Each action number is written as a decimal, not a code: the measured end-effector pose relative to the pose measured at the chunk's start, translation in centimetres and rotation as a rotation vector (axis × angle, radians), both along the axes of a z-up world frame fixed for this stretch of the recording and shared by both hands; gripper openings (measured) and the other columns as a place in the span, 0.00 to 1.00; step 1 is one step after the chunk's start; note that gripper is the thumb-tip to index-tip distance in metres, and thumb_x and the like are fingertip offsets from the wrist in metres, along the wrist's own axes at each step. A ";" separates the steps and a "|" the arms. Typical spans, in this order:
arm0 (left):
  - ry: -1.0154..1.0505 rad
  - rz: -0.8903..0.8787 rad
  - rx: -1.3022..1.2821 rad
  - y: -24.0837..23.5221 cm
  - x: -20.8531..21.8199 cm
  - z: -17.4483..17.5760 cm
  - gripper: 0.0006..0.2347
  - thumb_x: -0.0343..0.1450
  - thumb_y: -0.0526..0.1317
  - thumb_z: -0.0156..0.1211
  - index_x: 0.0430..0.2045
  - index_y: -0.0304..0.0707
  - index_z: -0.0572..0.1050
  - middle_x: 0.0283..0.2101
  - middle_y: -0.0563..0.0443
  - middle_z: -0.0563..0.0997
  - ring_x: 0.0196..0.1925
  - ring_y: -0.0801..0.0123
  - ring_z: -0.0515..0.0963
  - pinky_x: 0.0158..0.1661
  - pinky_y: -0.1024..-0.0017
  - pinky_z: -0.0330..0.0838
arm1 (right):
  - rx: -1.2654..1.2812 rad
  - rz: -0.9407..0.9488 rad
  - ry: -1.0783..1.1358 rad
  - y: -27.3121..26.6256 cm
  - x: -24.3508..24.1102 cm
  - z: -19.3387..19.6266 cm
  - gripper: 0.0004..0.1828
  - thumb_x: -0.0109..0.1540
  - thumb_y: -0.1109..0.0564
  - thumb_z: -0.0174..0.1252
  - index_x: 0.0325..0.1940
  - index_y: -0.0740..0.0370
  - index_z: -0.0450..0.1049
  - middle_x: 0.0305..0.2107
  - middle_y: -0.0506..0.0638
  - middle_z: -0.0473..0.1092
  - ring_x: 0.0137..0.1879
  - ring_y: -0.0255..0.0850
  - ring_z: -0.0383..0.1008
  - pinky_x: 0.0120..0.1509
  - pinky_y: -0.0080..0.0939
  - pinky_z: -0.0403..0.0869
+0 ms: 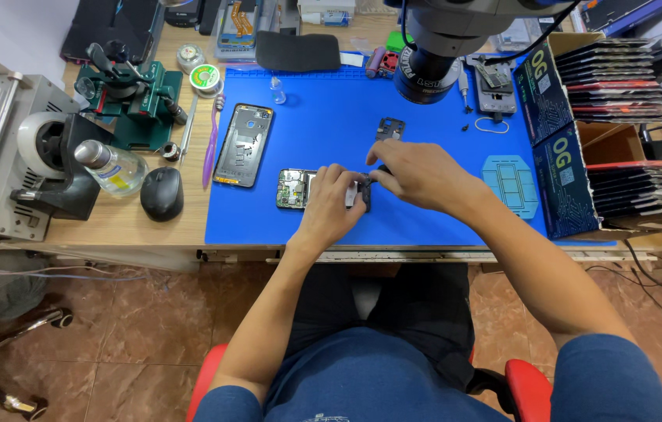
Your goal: The person disassembles a smartphone on a blue mat, using a screwdriver to remove screws and a plastic pry tool to separate the screen assembly from the chassis. They handle the battery, internal components, and a small blue box while working.
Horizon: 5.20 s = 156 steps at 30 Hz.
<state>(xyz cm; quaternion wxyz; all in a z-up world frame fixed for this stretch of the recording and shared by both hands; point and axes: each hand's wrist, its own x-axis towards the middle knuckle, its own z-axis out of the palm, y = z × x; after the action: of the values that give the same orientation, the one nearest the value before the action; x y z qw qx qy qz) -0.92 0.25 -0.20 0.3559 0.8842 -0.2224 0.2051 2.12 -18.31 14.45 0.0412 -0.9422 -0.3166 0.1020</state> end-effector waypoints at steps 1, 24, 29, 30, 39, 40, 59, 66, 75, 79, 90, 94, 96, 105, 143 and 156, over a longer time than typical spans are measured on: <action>0.000 0.002 0.000 0.0 0.0 0.1 0.11 0.66 0.34 0.60 0.42 0.46 0.74 0.37 0.57 0.64 0.40 0.66 0.66 0.44 0.64 0.65 | 0.000 0.002 0.000 -0.1 -0.3 0.5 0.18 0.72 0.47 0.50 0.62 0.58 0.70 0.41 0.53 0.73 0.43 0.49 0.80 0.47 0.52 0.80; -0.007 0.570 0.109 14.1 2.4 2.8 0.02 0.72 0.36 0.70 0.34 0.44 0.82 0.33 0.54 0.78 0.37 0.62 0.80 0.42 0.63 0.73 | 0.323 -0.186 0.066 -0.4 -0.6 -0.5 0.10 0.69 0.51 0.57 0.50 0.57 0.75 0.37 0.54 0.77 0.44 0.49 0.81 0.48 0.51 0.79; 0.000 0.579 0.147 15.6 2.5 1.9 0.02 0.73 0.38 0.71 0.34 0.44 0.83 0.32 0.54 0.76 0.37 0.63 0.79 0.44 0.64 0.72 | 0.307 -0.209 0.102 0.0 -0.6 -0.1 0.11 0.69 0.51 0.56 0.50 0.58 0.76 0.37 0.54 0.77 0.45 0.48 0.81 0.50 0.49 0.79; -0.002 0.578 0.148 15.6 2.6 1.9 0.02 0.73 0.38 0.72 0.34 0.44 0.83 0.32 0.54 0.76 0.38 0.62 0.79 0.44 0.64 0.72 | 0.304 -0.212 0.105 0.0 -0.7 -0.1 0.11 0.69 0.51 0.56 0.50 0.59 0.76 0.37 0.54 0.77 0.45 0.48 0.81 0.50 0.49 0.79; 0.013 0.555 0.096 15.6 2.8 1.6 0.02 0.72 0.36 0.71 0.34 0.41 0.83 0.32 0.52 0.75 0.39 0.59 0.78 0.44 0.61 0.71 | 0.190 -0.104 -0.077 0.2 0.0 -2.1 0.11 0.70 0.48 0.55 0.46 0.57 0.74 0.34 0.52 0.75 0.41 0.47 0.81 0.45 0.47 0.80; 0.013 0.561 0.098 15.6 2.9 1.5 0.02 0.72 0.36 0.71 0.34 0.41 0.83 0.32 0.52 0.75 0.39 0.59 0.78 0.44 0.61 0.71 | 0.192 -0.098 -0.076 0.3 0.0 -2.3 0.11 0.70 0.48 0.55 0.46 0.57 0.74 0.34 0.52 0.75 0.41 0.47 0.81 0.45 0.47 0.80; -0.177 0.227 0.074 -1.5 -0.2 -1.8 0.13 0.66 0.36 0.64 0.43 0.35 0.74 0.37 0.48 0.70 0.40 0.59 0.72 0.41 0.64 0.67 | -0.347 0.221 -0.271 2.9 1.2 -0.7 0.23 0.71 0.44 0.50 0.65 0.59 0.68 0.41 0.50 0.73 0.49 0.44 0.80 0.51 0.41 0.79; -0.202 0.200 0.021 -1.3 -0.5 -1.9 0.12 0.68 0.37 0.62 0.44 0.38 0.74 0.39 0.49 0.68 0.42 0.60 0.70 0.43 0.63 0.67 | -0.343 0.105 -0.155 3.3 1.2 0.2 0.28 0.73 0.39 0.44 0.72 0.57 0.63 0.42 0.49 0.73 0.50 0.42 0.81 0.49 0.39 0.83; -0.137 0.156 -0.113 -0.9 -2.1 1.1 0.07 0.72 0.34 0.61 0.40 0.28 0.75 0.44 0.38 0.76 0.44 0.46 0.71 0.46 0.51 0.68 | -0.093 0.076 -0.126 1.9 1.7 -2.2 0.24 0.69 0.46 0.50 0.69 0.50 0.68 0.59 0.50 0.74 0.59 0.54 0.78 0.51 0.59 0.79; -0.161 0.171 -0.114 -0.8 -2.1 0.9 0.08 0.72 0.34 0.60 0.40 0.26 0.76 0.43 0.38 0.76 0.44 0.45 0.72 0.49 0.52 0.69 | -0.132 0.092 -0.007 2.4 0.9 -0.8 0.30 0.65 0.45 0.55 0.72 0.45 0.62 0.55 0.47 0.69 0.63 0.49 0.73 0.55 0.57 0.79; -0.073 0.128 -0.172 -0.9 -2.1 0.4 0.10 0.72 0.36 0.61 0.46 0.32 0.74 0.46 0.39 0.74 0.50 0.44 0.72 0.53 0.50 0.68 | -0.003 0.159 0.094 1.6 1.0 -0.4 0.31 0.62 0.57 0.56 0.71 0.50 0.63 0.59 0.51 0.65 0.62 0.51 0.70 0.56 0.55 0.76; -0.173 0.168 -0.060 -1.1 -1.0 -1.3 0.15 0.65 0.39 0.67 0.43 0.36 0.74 0.43 0.47 0.71 0.48 0.53 0.74 0.48 0.60 0.71 | -0.182 0.166 -0.333 1.3 0.7 -1.1 0.26 0.71 0.39 0.49 0.67 0.55 0.68 0.44 0.54 0.75 0.52 0.52 0.81 0.52 0.51 0.82; -0.155 0.172 -0.061 -1.0 -1.3 -0.4 0.15 0.66 0.37 0.67 0.45 0.36 0.73 0.44 0.48 0.70 0.48 0.53 0.73 0.49 0.60 0.70 | 0.038 0.268 -0.100 2.3 -0.1 1.3 0.22 0.63 0.58 0.60 0.61 0.62 0.69 0.49 0.58 0.72 0.59 0.59 0.76 0.59 0.56 0.78; -0.042 0.105 -0.012 -0.5 -0.5 0.3 0.07 0.71 0.36 0.67 0.36 0.37 0.74 0.40 0.53 0.64 0.42 0.63 0.68 0.44 0.64 0.68 | -0.150 0.171 -0.194 1.6 0.3 0.2 0.29 0.68 0.42 0.58 0.68 0.59 0.67 0.43 0.51 0.70 0.47 0.45 0.78 0.46 0.44 0.81; 0.016 -0.173 0.280 0.6 4.8 -0.8 0.03 0.67 0.32 0.61 0.22 0.34 0.74 0.30 0.46 0.70 0.29 0.54 0.81 0.27 0.66 0.76 | 0.063 -0.061 0.036 -0.4 1.6 0.4 0.10 0.69 0.52 0.55 0.53 0.57 0.74 0.40 0.53 0.74 0.45 0.51 0.79 0.47 0.51 0.78; 0.008 -0.117 0.028 1.5 4.9 0.8 0.03 0.67 0.32 0.61 0.25 0.36 0.72 0.28 0.49 0.71 0.26 0.56 0.82 0.24 0.65 0.76 | -0.302 0.048 -0.314 1.2 3.3 -3.5 0.25 0.73 0.34 0.47 0.56 0.58 0.67 0.36 0.50 0.64 0.29 0.39 0.72 0.25 0.41 0.75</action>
<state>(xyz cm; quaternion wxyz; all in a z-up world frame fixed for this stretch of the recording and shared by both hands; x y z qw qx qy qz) 4.03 1.71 0.63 0.3556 0.8754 -0.2752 0.1772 5.39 -17.08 10.91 -0.1526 -0.9342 -0.3225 0.0013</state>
